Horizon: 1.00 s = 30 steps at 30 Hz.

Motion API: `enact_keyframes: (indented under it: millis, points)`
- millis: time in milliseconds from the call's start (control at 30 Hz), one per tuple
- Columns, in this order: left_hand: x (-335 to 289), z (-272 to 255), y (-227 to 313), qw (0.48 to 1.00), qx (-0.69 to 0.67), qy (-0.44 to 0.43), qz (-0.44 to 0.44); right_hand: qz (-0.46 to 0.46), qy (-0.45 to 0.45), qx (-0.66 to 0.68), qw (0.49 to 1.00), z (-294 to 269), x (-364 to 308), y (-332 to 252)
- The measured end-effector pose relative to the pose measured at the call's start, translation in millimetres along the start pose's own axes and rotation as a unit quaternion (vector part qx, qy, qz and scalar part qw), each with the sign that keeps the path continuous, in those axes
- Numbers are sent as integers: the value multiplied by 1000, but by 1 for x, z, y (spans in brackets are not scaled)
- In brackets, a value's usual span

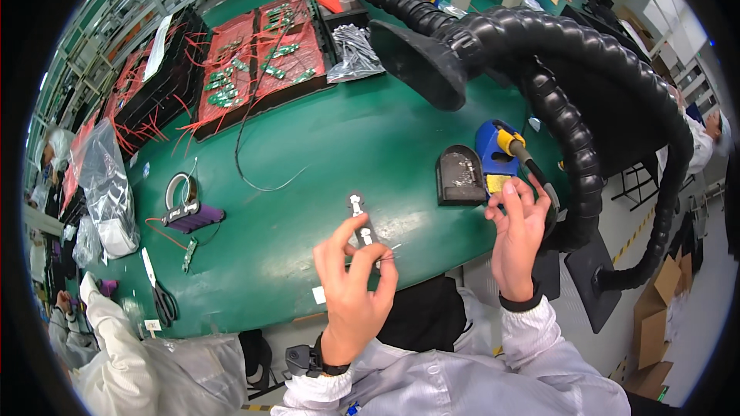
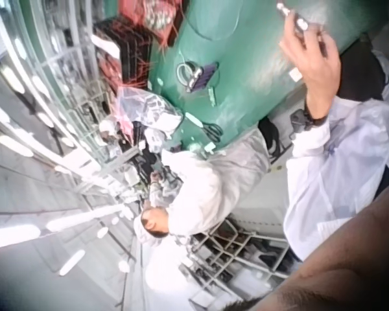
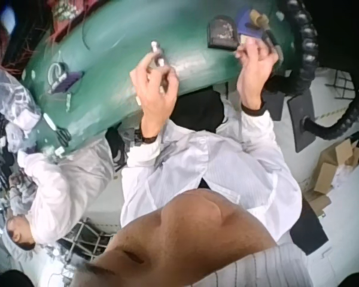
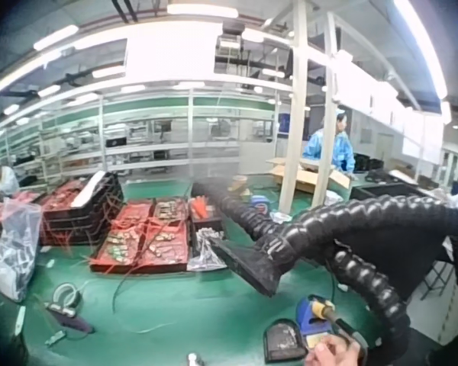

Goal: Soldering wires to a battery pack assembly on an electronics workbench.

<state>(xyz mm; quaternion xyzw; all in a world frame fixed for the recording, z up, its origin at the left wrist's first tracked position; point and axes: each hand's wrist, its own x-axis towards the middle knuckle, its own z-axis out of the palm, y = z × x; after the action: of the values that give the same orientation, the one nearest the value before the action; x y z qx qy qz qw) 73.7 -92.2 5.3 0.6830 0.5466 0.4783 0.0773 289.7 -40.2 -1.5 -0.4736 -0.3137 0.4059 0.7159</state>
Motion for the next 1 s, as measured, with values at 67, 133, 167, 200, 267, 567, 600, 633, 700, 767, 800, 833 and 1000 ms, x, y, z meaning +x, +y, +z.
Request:
enact_keyframes:
  millis: [67, 133, 167, 200, 267, 567, 600, 633, 700, 767, 800, 833, 1000]
  points:
    - [-8, 10, -1, 1000, 29, -2, 13, -13, 8, -15, 1000, 4, 10, 5]
    - [-14, 17, -3, 999, 45, -2, 14, -20, 4, -13, 1000, 3, 21, 7]
    - [-16, 19, -4, 999, 47, -1, 24, -24, 1, -12, 1000, 4, 26, 8]
    - [-18, 20, -5, 998, 51, -1, 33, -35, 3, -17, 999, 5, 29, 9]
    - [-19, 19, -7, 998, 46, -15, 45, -30, -20, -55, 998, -4, 41, 11]
    - [-5, 1, -22, 986, 18, -123, 108, -36, -30, -99, 994, -15, 52, 9]
    - [-3, -1, -25, 985, 19, -129, 112, -39, -32, -104, 993, -15, 52, 10]
    - [-1, -4, -27, 984, 19, -134, 115, -43, -34, -108, 993, -17, 53, 11]
    - [4, -9, -28, 982, 1, -146, 116, -49, -35, -114, 992, -18, 55, 10]
    - [8, -14, -31, 981, -9, -156, 114, -54, -34, -118, 991, -19, 56, 9]
    - [9, -16, -33, 981, -11, -159, 112, -68, -31, -135, 988, -20, 58, 10]
    - [10, -17, -34, 980, -14, -163, 109, -83, -28, -151, 985, -22, 60, 13]
    - [21, -21, -42, 970, -26, -200, 134, -154, -2, -222, 963, -25, 55, 11]
